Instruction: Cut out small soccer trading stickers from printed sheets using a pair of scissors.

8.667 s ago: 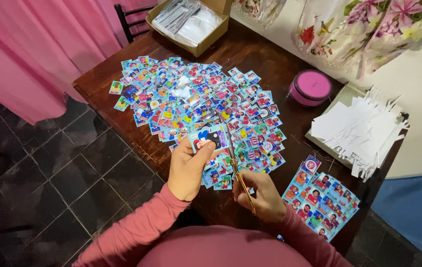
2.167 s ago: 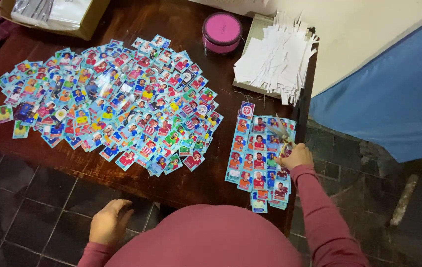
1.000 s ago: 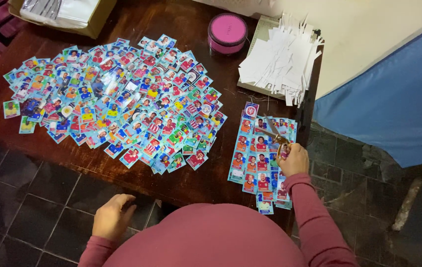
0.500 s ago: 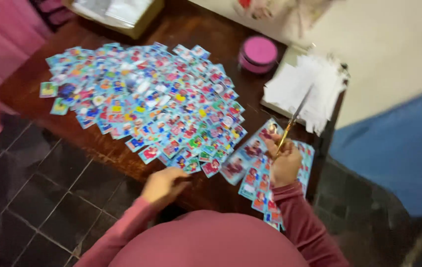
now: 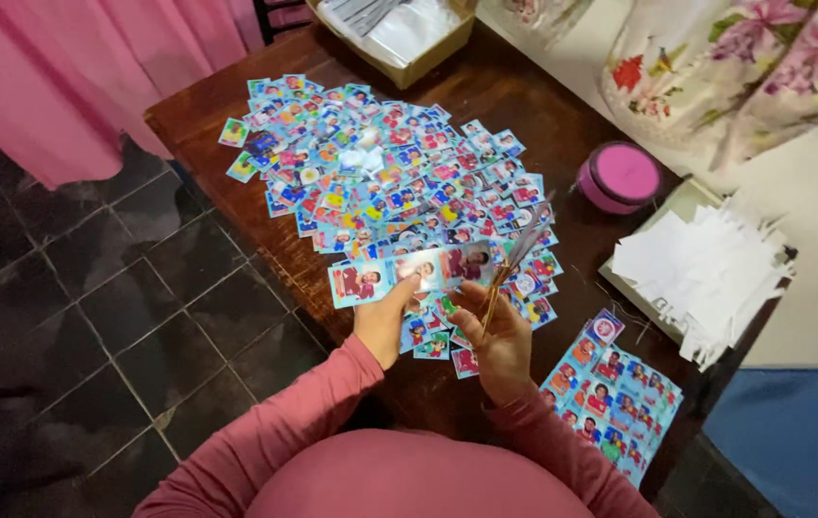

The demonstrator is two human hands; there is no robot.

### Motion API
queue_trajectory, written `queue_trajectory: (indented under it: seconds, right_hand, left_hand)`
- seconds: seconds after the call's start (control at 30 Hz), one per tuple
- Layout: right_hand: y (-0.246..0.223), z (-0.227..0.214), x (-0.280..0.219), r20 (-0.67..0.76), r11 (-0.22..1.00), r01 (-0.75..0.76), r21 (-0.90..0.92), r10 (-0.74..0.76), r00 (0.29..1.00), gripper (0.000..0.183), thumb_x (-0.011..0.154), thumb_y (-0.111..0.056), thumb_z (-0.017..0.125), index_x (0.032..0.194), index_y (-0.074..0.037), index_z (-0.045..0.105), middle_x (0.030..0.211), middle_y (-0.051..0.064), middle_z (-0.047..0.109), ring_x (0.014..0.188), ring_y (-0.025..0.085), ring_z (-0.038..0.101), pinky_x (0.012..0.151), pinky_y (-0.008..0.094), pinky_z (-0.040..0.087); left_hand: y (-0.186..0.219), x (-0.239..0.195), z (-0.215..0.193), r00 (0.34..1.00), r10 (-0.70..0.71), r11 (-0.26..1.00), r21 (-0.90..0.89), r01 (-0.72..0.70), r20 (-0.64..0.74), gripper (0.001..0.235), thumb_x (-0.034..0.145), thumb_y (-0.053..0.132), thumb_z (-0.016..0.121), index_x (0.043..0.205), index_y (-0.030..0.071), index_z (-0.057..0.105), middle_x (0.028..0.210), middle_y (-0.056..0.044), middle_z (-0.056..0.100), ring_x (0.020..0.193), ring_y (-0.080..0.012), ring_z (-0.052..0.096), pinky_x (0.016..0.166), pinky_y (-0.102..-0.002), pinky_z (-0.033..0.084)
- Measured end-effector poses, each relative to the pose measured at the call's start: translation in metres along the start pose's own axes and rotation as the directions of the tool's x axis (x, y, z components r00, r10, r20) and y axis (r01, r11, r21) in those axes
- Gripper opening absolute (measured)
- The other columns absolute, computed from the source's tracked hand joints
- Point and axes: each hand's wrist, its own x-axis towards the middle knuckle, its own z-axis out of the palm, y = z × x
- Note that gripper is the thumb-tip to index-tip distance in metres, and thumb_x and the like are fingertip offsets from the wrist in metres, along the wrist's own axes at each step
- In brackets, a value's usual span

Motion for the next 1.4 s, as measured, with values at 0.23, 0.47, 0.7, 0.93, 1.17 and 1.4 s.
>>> queue_trajectory:
  seconds: [0.23,0.47,0.7,0.93,1.17,1.4]
  right_hand:
    - [0.007,-0.039,-0.013,0.212,0.888,-0.096,-0.451,0.211,0.954,0.022,0.090,-0.020,0.075,0.098,0.000,0.070,0.082,0.006,0.071,0.073,0.011,0.066,0.067,0.026,0.055]
    - [0.006,-0.027,-0.012,0.374,0.872,-0.129,-0.473,0.332,0.866,0.024,0.092,-0.023,0.074,0.087,0.000,0.067,0.068,0.002,0.063,0.063,0.007,0.056,0.058,0.026,0.048]
    - [0.006,-0.023,-0.002,0.310,0.850,-0.159,-0.502,0.349,0.885,0.020,0.092,-0.021,0.071,0.086,-0.002,0.070,0.062,0.000,0.063,0.058,0.005,0.056,0.053,0.024,0.047]
    - [0.021,-0.033,-0.004,0.303,0.883,-0.231,-0.409,0.370,0.878,0.022,0.094,-0.021,0.071,0.085,0.000,0.070,0.063,0.000,0.066,0.057,0.007,0.061,0.054,0.024,0.051]
    - [0.022,-0.035,-0.006,0.318,0.899,-0.280,-0.336,0.388,0.865,0.026,0.095,-0.025,0.072,0.087,0.000,0.069,0.064,0.001,0.065,0.057,0.008,0.062,0.055,0.025,0.052]
    - [0.020,-0.037,-0.006,0.340,0.900,-0.230,-0.369,0.361,0.868,0.031,0.096,-0.029,0.071,0.084,-0.001,0.067,0.065,0.000,0.063,0.059,0.007,0.060,0.056,0.025,0.051]
  left_hand:
    - [0.054,0.029,0.000,0.980,0.078,0.996,-0.023,-0.084,-0.180,0.025,0.090,0.010,0.073,0.113,0.002,0.066,0.104,-0.007,0.072,0.087,-0.0206,0.071,0.074,-0.035,0.057]
    - [0.040,0.033,0.005,0.993,-0.007,0.985,-0.170,-0.013,-0.116,0.034,0.092,0.010,0.072,0.122,-0.001,0.063,0.117,-0.012,0.069,0.102,-0.0272,0.072,0.092,-0.042,0.061]
    - [0.038,0.025,0.025,0.998,-0.044,0.980,-0.195,0.034,-0.048,0.036,0.092,0.005,0.069,0.126,-0.001,0.059,0.117,-0.012,0.068,0.102,-0.0265,0.070,0.092,-0.043,0.061]
    - [0.028,0.026,0.023,0.997,-0.065,0.982,-0.183,0.056,-0.043,0.032,0.094,0.003,0.067,0.125,-0.002,0.060,0.116,-0.012,0.068,0.102,-0.0236,0.070,0.094,-0.043,0.061]
    - [0.030,0.022,0.029,0.995,-0.080,0.985,-0.155,0.070,-0.056,0.033,0.094,0.004,0.067,0.125,0.000,0.059,0.115,-0.010,0.068,0.103,-0.0215,0.069,0.094,-0.043,0.062]
    - [0.028,0.022,0.028,0.996,-0.073,0.985,-0.157,0.064,-0.054,0.031,0.095,0.002,0.066,0.125,-0.001,0.060,0.114,-0.011,0.068,0.102,-0.0217,0.070,0.092,-0.041,0.062]
